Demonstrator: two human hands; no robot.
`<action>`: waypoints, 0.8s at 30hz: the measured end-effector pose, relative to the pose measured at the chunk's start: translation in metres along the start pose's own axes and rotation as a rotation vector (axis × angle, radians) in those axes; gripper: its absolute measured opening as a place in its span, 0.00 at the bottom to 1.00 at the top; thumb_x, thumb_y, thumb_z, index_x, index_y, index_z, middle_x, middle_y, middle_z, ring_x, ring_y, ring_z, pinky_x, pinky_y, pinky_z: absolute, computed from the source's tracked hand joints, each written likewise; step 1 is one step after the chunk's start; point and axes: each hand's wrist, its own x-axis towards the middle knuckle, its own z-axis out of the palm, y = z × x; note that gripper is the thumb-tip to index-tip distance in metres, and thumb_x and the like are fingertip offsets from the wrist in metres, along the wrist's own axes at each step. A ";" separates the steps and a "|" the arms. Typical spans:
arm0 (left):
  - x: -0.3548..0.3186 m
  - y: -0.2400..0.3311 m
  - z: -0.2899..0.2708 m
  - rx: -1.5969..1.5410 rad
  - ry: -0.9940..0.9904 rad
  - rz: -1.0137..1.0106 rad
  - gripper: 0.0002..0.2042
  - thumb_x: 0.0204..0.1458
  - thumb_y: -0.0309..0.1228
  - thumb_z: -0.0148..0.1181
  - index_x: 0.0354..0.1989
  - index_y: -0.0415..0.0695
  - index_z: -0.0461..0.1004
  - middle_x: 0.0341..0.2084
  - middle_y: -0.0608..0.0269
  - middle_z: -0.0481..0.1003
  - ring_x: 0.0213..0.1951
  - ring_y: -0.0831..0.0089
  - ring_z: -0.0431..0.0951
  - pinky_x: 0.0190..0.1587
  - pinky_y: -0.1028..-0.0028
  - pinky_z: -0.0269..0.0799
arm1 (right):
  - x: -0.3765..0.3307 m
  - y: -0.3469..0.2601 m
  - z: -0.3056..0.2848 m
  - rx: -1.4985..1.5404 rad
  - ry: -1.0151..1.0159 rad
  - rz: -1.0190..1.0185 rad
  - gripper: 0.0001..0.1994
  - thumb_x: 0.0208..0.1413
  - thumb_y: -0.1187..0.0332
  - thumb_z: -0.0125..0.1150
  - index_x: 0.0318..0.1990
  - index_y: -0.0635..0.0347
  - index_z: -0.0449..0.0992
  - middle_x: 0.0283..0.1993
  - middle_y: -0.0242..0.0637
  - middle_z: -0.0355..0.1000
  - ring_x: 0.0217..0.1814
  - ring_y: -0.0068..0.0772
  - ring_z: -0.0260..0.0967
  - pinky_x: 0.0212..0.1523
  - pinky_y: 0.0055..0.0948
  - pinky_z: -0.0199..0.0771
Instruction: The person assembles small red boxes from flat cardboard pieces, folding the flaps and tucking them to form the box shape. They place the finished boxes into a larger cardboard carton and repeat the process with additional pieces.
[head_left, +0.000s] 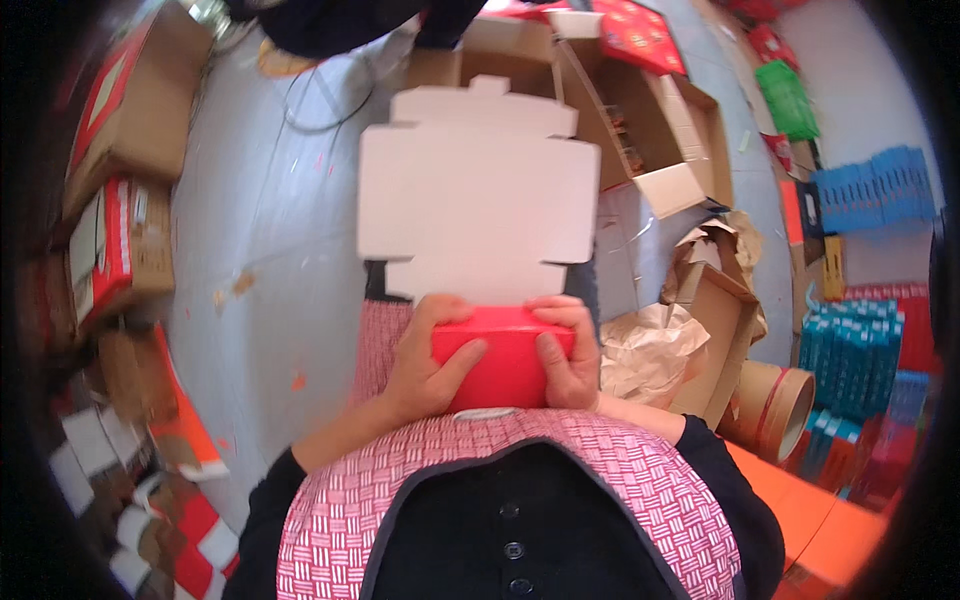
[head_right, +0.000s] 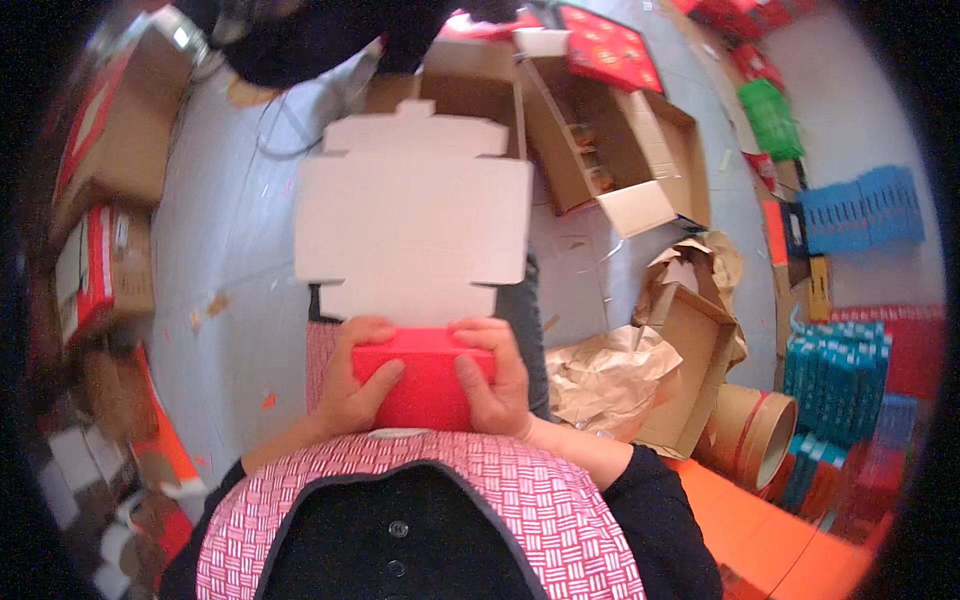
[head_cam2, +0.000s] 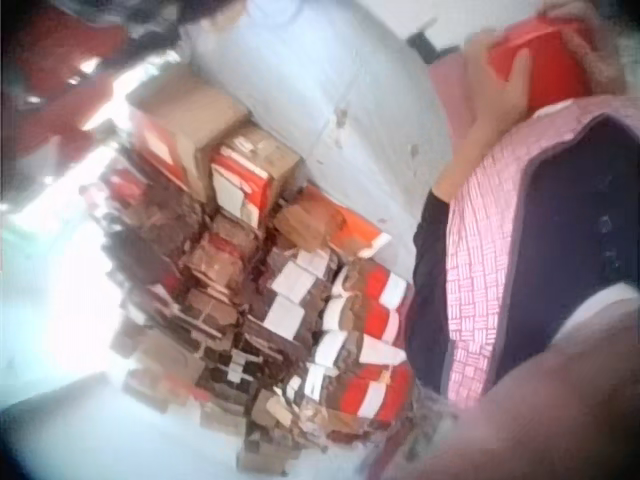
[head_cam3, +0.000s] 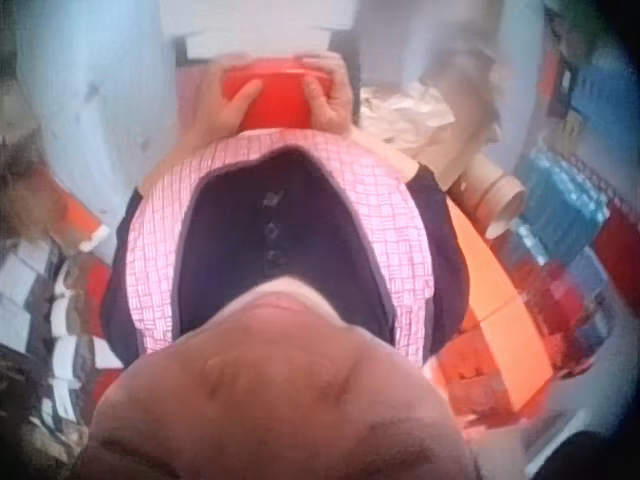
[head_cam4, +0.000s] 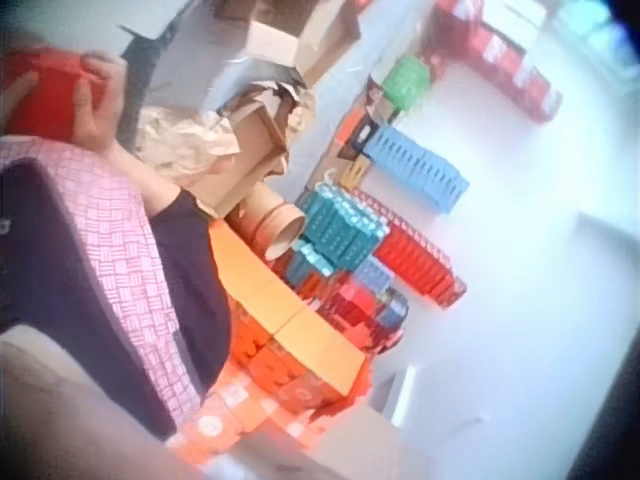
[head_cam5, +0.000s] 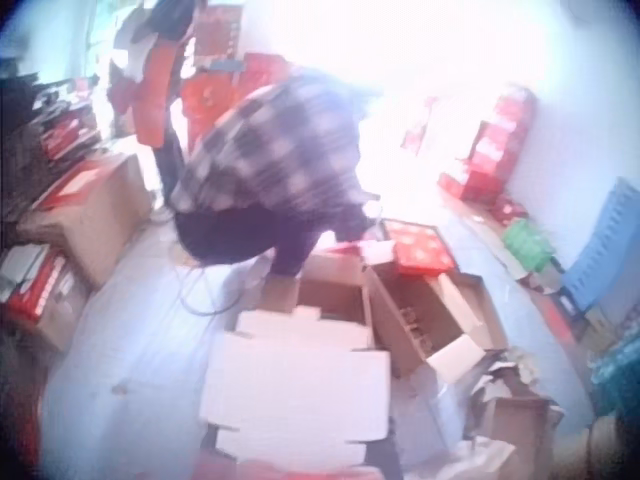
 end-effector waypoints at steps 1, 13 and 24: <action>-0.003 0.001 -0.001 -0.013 0.014 -0.020 0.16 0.49 0.24 0.60 0.45 0.40 0.64 0.44 0.52 0.66 0.47 0.62 0.68 0.53 0.67 0.62 | 0.002 -0.002 -0.002 -0.035 -0.029 -0.007 0.11 0.58 0.72 0.50 0.46 0.66 0.67 0.50 0.49 0.65 0.52 0.40 0.63 0.55 0.34 0.60; 0.005 0.003 -0.008 -0.458 0.065 -0.363 0.14 0.57 0.35 0.51 0.47 0.40 0.64 0.44 0.57 0.69 0.47 0.69 0.69 0.53 0.70 0.64 | 0.056 -0.006 -0.051 -0.793 -0.528 -0.977 0.20 0.50 0.68 0.52 0.53 0.46 0.69 0.61 0.28 0.62 0.68 0.36 0.54 0.66 0.57 0.47; 0.016 0.015 -0.029 -0.767 0.241 -0.669 0.28 0.59 0.51 0.39 0.59 0.42 0.55 0.57 0.44 0.61 0.54 0.43 0.68 0.50 0.51 0.69 | 0.112 0.012 -0.142 0.245 0.508 -0.052 0.21 0.45 0.73 0.68 0.47 0.66 0.69 0.45 0.40 0.73 0.44 0.30 0.72 0.45 0.29 0.73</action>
